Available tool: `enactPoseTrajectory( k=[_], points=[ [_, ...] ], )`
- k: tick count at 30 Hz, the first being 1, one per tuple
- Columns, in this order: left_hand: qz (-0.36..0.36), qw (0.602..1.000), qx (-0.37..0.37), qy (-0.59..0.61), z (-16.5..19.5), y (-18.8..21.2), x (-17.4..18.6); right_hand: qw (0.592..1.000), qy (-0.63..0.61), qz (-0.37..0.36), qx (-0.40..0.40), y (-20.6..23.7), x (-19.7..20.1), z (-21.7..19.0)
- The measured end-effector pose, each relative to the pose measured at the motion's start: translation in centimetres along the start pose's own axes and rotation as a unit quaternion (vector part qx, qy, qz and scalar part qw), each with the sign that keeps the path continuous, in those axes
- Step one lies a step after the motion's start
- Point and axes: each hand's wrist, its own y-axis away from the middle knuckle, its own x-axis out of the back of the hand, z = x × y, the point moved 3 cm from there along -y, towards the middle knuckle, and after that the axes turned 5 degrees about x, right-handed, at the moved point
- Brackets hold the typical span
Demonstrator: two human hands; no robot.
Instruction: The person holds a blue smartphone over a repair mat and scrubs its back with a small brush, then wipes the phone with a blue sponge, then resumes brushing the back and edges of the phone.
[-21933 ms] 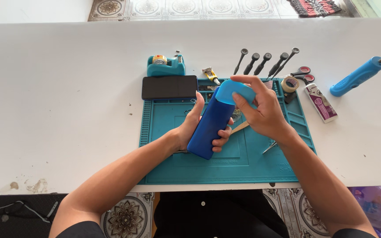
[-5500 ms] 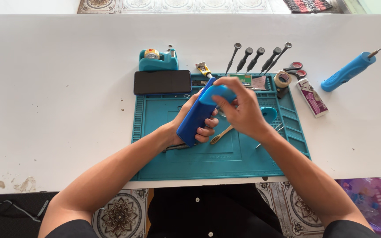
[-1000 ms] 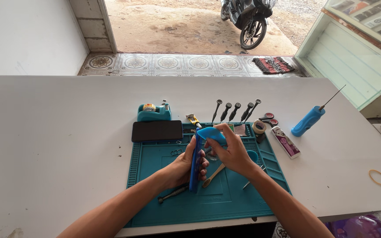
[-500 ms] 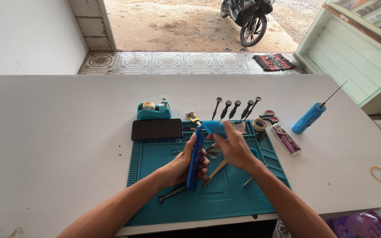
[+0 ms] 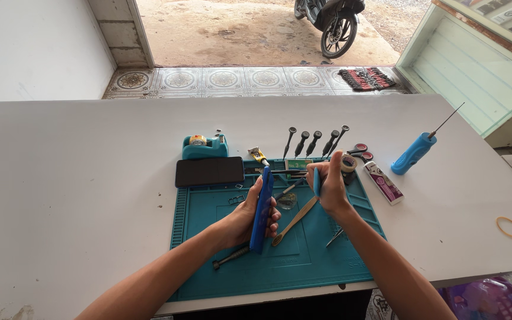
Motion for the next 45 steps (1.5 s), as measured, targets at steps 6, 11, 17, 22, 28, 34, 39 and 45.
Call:
enactPoseTrajectory(
  k=[6, 11, 17, 22, 28, 34, 39, 45],
  points=[
    [-0.010, 1.000, -0.007, 0.001, 0.1, 0.0, -0.1, 0.992, 0.106, 0.066, 0.007, 0.2, -1.0, -3.5],
    [-0.008, 1.000, -0.003, -0.006, 0.0, 0.1, -0.1, 0.991, 0.127, 0.048, -0.014, 0.1, -1.7, -4.8],
    [-0.004, 1.000, -0.002, -0.010, 0.0, 0.0, -0.1, 0.988, 0.149, 0.028, 0.023, 0.2, -1.9, -4.8],
    [-0.003, 1.000, -0.004, -0.014, 0.0, 0.1, -0.1, 0.987, 0.159, 0.020, 0.013, 0.1, -2.0, -4.8],
    [-0.004, 1.000, -0.008, -0.021, 0.1, 0.1, -0.2, 0.986, 0.165, 0.016, 0.013, 0.1, -2.1, -5.2],
    [-0.003, 1.000, -0.010, -0.023, 0.0, 0.1, -0.2, 0.986, 0.164, 0.014, 0.018, 0.2, -1.6, -3.8],
    [-0.010, 1.000, -0.012, -0.022, 0.1, 0.1, -0.1, 0.988, 0.053, 0.034, 0.142, 0.5, -0.7, -2.8],
    [-0.004, 1.000, -0.008, -0.025, 0.1, 0.1, -0.2, 0.991, -0.072, 0.035, 0.105, 0.2, -0.2, -3.0]
  ],
)
